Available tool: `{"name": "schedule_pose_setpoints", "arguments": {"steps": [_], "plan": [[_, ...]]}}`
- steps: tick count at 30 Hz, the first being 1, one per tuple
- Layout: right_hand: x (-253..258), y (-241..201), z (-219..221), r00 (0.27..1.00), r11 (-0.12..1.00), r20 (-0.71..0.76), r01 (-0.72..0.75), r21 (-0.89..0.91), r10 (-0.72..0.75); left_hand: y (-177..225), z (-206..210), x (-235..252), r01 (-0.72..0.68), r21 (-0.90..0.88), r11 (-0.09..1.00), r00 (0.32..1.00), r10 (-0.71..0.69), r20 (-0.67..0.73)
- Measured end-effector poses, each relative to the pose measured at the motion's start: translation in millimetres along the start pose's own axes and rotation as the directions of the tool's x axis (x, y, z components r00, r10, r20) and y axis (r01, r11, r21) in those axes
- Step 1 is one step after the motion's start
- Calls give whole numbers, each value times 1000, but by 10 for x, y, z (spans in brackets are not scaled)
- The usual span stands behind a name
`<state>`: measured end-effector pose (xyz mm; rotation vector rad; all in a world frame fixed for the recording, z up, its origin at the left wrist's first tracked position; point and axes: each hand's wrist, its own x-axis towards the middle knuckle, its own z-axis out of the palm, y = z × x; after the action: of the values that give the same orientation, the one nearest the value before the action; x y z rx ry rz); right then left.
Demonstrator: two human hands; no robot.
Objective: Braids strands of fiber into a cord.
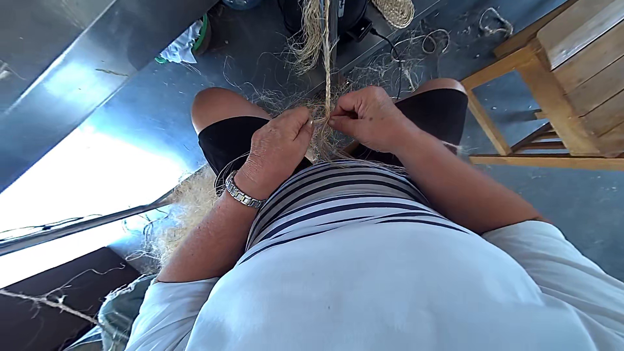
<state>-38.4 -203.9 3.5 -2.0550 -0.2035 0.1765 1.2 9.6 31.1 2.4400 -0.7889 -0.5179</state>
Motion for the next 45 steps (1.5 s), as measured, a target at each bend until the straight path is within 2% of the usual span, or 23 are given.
{"name": "schedule_pose_setpoints", "arguments": {"steps": [4,7,10,14,18,24,26,29,32,34,36,38,40,41,43,45], "plan": [[18,-41,99,996,995,-69,54,-83,-60,7,-10,-62,-3,-135,991,998,-5,-58],[15,-49,86,998,995,-31,59,-86,-61,-51,-14,-57,15,-185,983,997,-28,-71],[17,-17,59,996,996,-2,86,-11,-86,-161,-14,-24,21,-262,965,997,-41,-72],[29,15,94,986,986,-56,160,44,-158,-229,-7,-8,4,-358,934,997,-32,-72],[60,38,109,991,979,-54,126,163,-119,-247,-8,2,3,-422,906,998,-31,-58],[89,86,121,994,971,-40,108,212,-102,-236,-11,10,33,-478,878,998,-58,-37],[94,89,123,995,971,-42,103,215,-96,-167,-24,10,61,-592,804,996,-91,-20],[91,75,175,987,974,-103,137,179,-120,-73,-40,-20,112,-779,617,994,-86,74],[71,40,264,974,976,-178,167,137,-141,-66,104,-43,126,-871,474,991,-21,132],[56,28,277,982,986,-158,121,114,-102,-85,194,-60,151,-887,437,987,-25,156],[42,14,240,996,993,-82,45,105,-37,-71,259,-80,150,-853,499,989,-71,133],[28,-2,206,1000,989,-9,-12,150,14,-68,327,-95,101,-708,699,994,-104,39],[27,0,216,998,959,13,-64,278,63,-95,355,-104,15,-396,918,995,-54,-88],[29,9,235,996,929,15,-92,358,93,-70,350,-119,-25,-220,975,990,-6,-138],[24,11,260,984,871,31,-167,463,173,-13,360,-142,-86,61,994,975,97,-202],[17,7,279,970,819,50,-227,527,237,-4,373,-147,-113,182,977,966,150,-209]]}}
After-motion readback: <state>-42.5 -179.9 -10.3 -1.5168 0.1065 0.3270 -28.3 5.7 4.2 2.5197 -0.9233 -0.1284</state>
